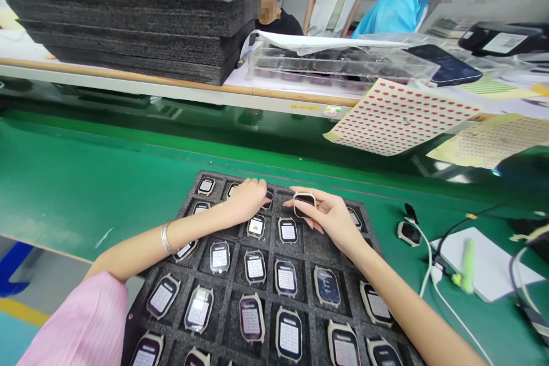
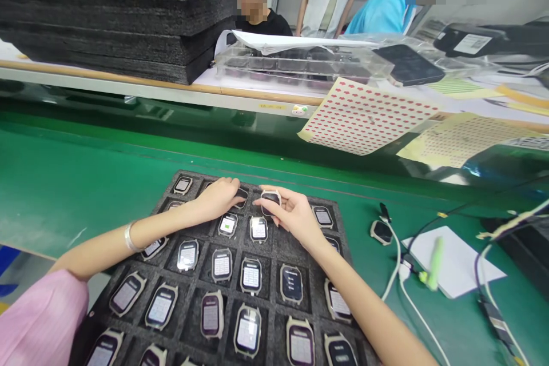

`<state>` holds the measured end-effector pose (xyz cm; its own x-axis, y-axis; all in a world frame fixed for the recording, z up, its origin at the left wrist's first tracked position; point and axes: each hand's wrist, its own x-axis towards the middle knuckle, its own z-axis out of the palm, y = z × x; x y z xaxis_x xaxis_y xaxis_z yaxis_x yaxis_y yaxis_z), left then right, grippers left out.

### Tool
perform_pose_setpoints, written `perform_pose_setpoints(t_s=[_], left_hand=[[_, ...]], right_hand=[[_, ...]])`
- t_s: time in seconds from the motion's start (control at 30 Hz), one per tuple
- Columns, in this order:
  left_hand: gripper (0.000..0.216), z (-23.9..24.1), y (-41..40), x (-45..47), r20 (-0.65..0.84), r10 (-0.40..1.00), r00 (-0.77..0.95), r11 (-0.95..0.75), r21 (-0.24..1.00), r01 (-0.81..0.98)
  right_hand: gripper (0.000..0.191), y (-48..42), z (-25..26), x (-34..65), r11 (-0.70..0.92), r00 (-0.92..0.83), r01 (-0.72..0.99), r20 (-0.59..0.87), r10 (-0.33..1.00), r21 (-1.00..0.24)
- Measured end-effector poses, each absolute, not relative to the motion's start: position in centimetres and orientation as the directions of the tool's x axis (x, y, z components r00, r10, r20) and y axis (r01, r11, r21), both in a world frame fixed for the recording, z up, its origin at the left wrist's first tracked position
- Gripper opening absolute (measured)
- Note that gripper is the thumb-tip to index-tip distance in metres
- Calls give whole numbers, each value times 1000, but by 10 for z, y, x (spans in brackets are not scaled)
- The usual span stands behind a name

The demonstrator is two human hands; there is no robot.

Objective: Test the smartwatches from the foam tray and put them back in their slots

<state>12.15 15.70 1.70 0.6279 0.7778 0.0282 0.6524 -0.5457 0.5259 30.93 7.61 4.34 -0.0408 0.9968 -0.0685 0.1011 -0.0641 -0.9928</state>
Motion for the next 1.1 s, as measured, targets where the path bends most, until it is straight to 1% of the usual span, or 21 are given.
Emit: perform_pose_setpoints(t_s=[0.1, 0.2, 0.3, 0.37, 0.4, 0.47, 0.5, 0.53, 0.57, 0.63, 0.8, 0.87, 0.97, 1.1], left_hand=[[16, 17, 162, 117, 12, 793, 609, -469, 651, 597], [20, 21, 165, 108, 5, 794, 609, -366, 802, 471], [23, 31, 159, 98, 17, 800, 600, -249, 919, 307], [29, 39, 150, 93, -5, 804, 594, -91, 987, 131], [33, 43, 145, 91, -31, 803, 595, 17, 999, 28], [45, 50, 135, 89, -96, 788, 608, 229, 963, -145], [51, 53, 131, 89, -123, 778, 616, 298, 936, -190], [53, 55, 127, 88, -138, 772, 621, 328, 923, -202], [53, 57, 124, 88, -142, 770, 622, 334, 921, -202], [51, 59, 119, 89, -132, 776, 617, 291, 943, -164], [56, 53, 112, 87, -33, 809, 587, 33, 999, 11], [53, 49, 110, 85, -1, 804, 595, -70, 993, 95], [53, 46, 107, 82, 4, 782, 624, -177, 960, 216], [56, 44, 106, 82, 66, 806, 589, -258, 934, 249]], right_hand=[[48, 78, 42, 312, -116, -135, -100, -102, 986, -988], [49, 77, 43, 312, -185, -267, -285, -107, 958, -941], [48, 75, 44, 311, -201, -322, -341, -87, 943, -918], [43, 73, 45, 310, -174, -321, -321, -66, 945, -931], [41, 72, 47, 310, -158, -321, -307, -55, 946, -939], [40, 71, 50, 310, -142, -331, -295, -38, 943, -945], [40, 70, 52, 310, -142, -342, -302, -32, 939, -942], [42, 69, 54, 310, -150, -357, -315, -29, 934, -937], [43, 68, 55, 310, -162, -377, -331, -27, 926, -929], [43, 66, 56, 308, -187, -414, -364, -21, 910, -913], [41, 64, 47, 301, -242, -430, -406, -49, 902, -881], [42, 63, 44, 300, -267, -432, -413, -71, 899, -871], [46, 62, 41, 300, -298, -443, -402, -101, 891, -866], [44, 61, 39, 301, -293, -440, -404, -97, 893, -867]])
